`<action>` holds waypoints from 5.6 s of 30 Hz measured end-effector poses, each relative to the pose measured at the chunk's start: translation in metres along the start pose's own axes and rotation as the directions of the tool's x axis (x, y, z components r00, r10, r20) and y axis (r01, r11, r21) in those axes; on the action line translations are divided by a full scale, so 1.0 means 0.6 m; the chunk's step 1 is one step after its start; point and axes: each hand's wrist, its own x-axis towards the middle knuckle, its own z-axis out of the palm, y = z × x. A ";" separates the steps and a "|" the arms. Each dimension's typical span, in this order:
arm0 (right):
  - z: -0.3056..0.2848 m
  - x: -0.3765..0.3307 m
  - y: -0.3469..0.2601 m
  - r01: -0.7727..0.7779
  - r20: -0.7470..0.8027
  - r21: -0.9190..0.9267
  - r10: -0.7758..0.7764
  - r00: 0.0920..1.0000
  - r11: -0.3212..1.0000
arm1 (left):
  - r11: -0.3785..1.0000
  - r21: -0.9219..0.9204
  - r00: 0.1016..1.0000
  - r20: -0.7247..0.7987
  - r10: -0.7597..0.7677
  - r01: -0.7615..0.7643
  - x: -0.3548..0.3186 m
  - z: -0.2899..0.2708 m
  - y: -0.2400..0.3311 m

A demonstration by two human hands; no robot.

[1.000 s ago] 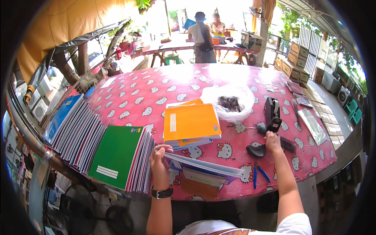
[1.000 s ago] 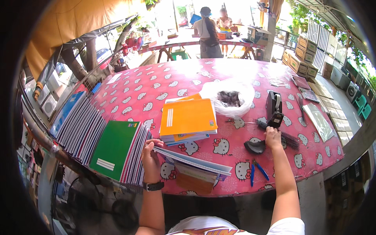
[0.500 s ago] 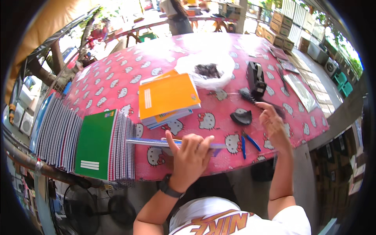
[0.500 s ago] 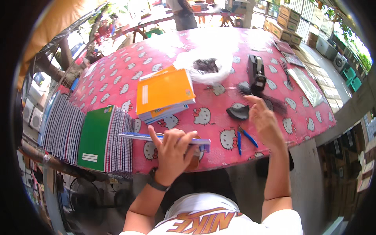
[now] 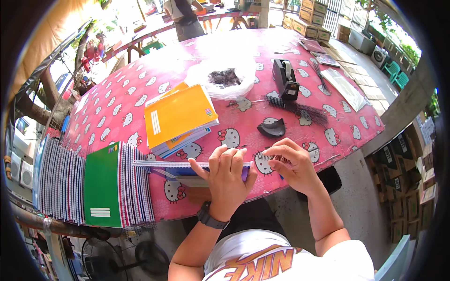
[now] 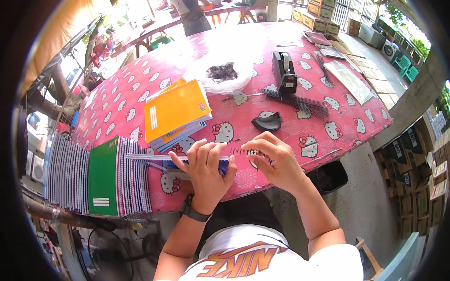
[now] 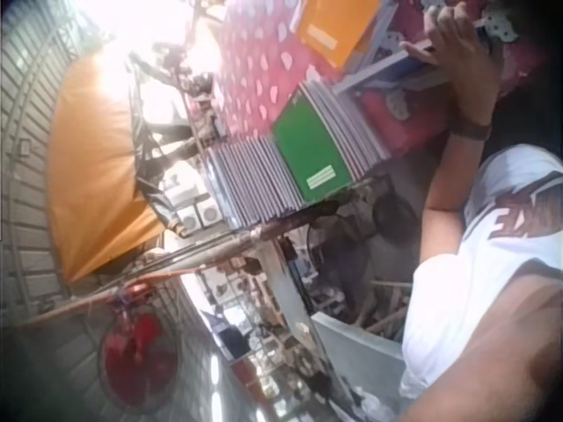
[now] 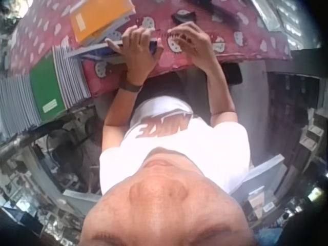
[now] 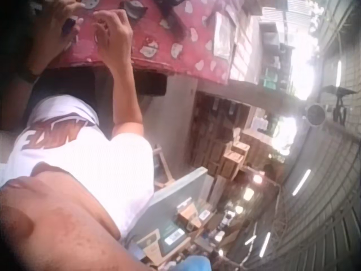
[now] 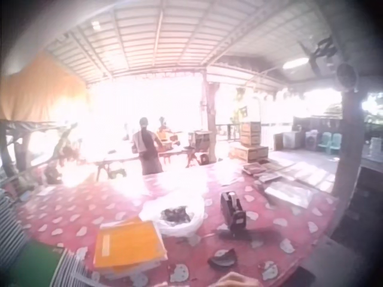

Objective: The person organizes and prepares a stack of spiral notebooks by cleaning covers with a cloth, using pliers to trim spiral wires, and stacking them in groups on a table.

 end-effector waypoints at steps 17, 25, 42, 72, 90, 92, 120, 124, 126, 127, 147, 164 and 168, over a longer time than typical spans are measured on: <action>-0.011 0.022 0.019 0.098 0.361 0.122 -0.136 0.923 0.988 | 0.997 -0.077 0.994 0.100 0.030 -0.023 0.005 -0.018 -0.006; 0.014 0.034 0.007 -0.103 0.480 0.187 0.000 0.877 0.977 | 0.982 -0.145 0.982 0.130 0.139 -0.120 -0.001 -0.061 -0.044; 0.034 0.080 0.310 -0.295 0.009 -0.670 0.406 0.914 0.681 | 0.956 -0.238 0.984 0.019 0.178 -0.168 -0.003 -0.038 -0.048; 0.033 0.099 0.060 -0.230 0.497 0.304 0.052 0.866 0.924 | 0.973 -0.229 0.999 -0.019 0.026 -0.030 -0.015 -0.061 -0.092; 0.070 0.121 0.043 -0.277 0.660 0.516 -0.170 0.732 0.811 | 0.992 -0.128 1.000 -0.017 -0.026 0.023 -0.015 -0.080 -0.133; 0.073 0.127 0.063 -0.290 0.611 0.419 -0.031 0.791 0.860 | 0.993 -0.117 1.000 -0.021 -0.020 0.018 -0.010 -0.083 -0.135; 0.106 0.168 0.077 -0.078 0.619 0.257 -0.102 0.779 0.963 | 0.992 -0.049 0.990 -0.076 -0.116 0.113 -0.019 -0.100 -0.144; 0.100 0.167 0.022 -0.249 0.596 0.608 -0.226 0.770 0.754 | 0.777 -0.569 0.721 -0.417 -0.554 0.268 -0.043 -0.110 -0.197; 0.116 0.159 0.050 -0.142 0.611 0.613 -0.353 0.709 0.777 | 0.417 -0.865 0.739 -0.084 -0.668 0.279 -0.072 -0.090 -0.231; 0.127 0.168 0.067 -0.081 0.649 0.412 -0.230 0.725 0.908 | 0.348 -0.877 0.777 0.043 -0.628 0.330 -0.094 -0.085 -0.252; 0.180 0.205 0.012 -0.130 0.661 0.647 -0.468 0.586 0.751 | 0.281 -0.941 0.793 -0.021 -0.608 0.190 -0.105 -0.084 -0.262; 0.204 0.260 0.006 -0.263 0.805 0.456 -0.268 0.530 0.850 | -0.019 -0.989 0.720 0.118 -0.684 0.144 -0.105 -0.083 -0.245; 0.207 0.262 -0.004 -0.194 0.794 0.517 -0.382 0.472 0.834 | 0.008 -0.993 0.648 0.069 -0.759 0.116 -0.093 -0.072 -0.232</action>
